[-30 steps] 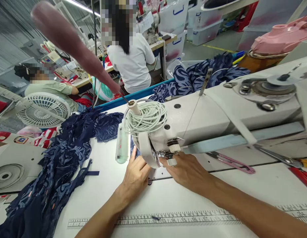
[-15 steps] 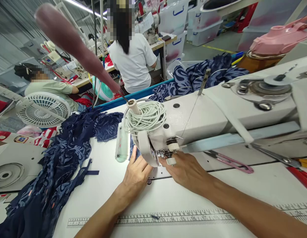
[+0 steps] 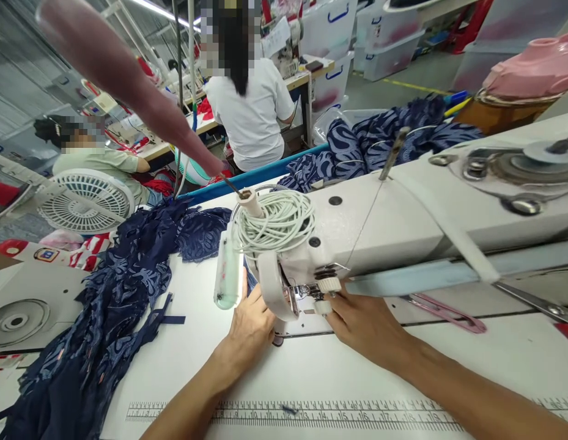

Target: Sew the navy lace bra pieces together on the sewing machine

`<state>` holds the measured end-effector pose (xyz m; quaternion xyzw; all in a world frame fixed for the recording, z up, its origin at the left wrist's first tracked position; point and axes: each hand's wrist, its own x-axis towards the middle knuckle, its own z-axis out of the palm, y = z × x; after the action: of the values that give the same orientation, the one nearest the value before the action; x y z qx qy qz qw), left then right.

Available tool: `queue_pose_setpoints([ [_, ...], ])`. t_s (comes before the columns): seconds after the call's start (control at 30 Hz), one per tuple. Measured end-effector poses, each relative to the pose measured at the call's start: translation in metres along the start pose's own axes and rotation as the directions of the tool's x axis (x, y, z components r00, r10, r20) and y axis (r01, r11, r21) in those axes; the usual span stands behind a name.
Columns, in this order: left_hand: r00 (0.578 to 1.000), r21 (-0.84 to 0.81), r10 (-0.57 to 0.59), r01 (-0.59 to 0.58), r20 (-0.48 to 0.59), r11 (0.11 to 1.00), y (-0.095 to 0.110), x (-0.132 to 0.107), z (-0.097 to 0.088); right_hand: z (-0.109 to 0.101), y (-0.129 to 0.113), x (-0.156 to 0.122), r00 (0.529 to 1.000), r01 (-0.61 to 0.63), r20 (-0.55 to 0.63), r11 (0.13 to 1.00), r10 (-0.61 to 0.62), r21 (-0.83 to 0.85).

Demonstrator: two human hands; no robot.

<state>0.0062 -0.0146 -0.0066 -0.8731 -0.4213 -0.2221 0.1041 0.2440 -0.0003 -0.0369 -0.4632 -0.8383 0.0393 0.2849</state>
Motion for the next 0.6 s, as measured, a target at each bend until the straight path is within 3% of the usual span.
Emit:
queue_pose_setpoints([
  [0.2, 0.986, -0.007, -0.087, 0.088, 0.142, 0.996, -0.003, 0.0, 0.004, 0.002, 0.001, -0.002, 0.999, 0.037, 0.017, 0.999, -0.037, -0.034],
  [0.4, 0.994, -0.077, -0.077, 0.083, 0.078, 0.994, -0.004, -0.002, 0.006, 0.016, 0.008, -0.011, 0.994, -0.049, 0.092, 0.998, 0.052, -0.035],
  [0.6, 0.993, -0.1, -0.062, 0.073, 0.1, 0.992, -0.009, -0.004, 0.007, 0.019, 0.01, -0.018, 0.984, -0.111, 0.138, 0.993, 0.115, -0.033],
])
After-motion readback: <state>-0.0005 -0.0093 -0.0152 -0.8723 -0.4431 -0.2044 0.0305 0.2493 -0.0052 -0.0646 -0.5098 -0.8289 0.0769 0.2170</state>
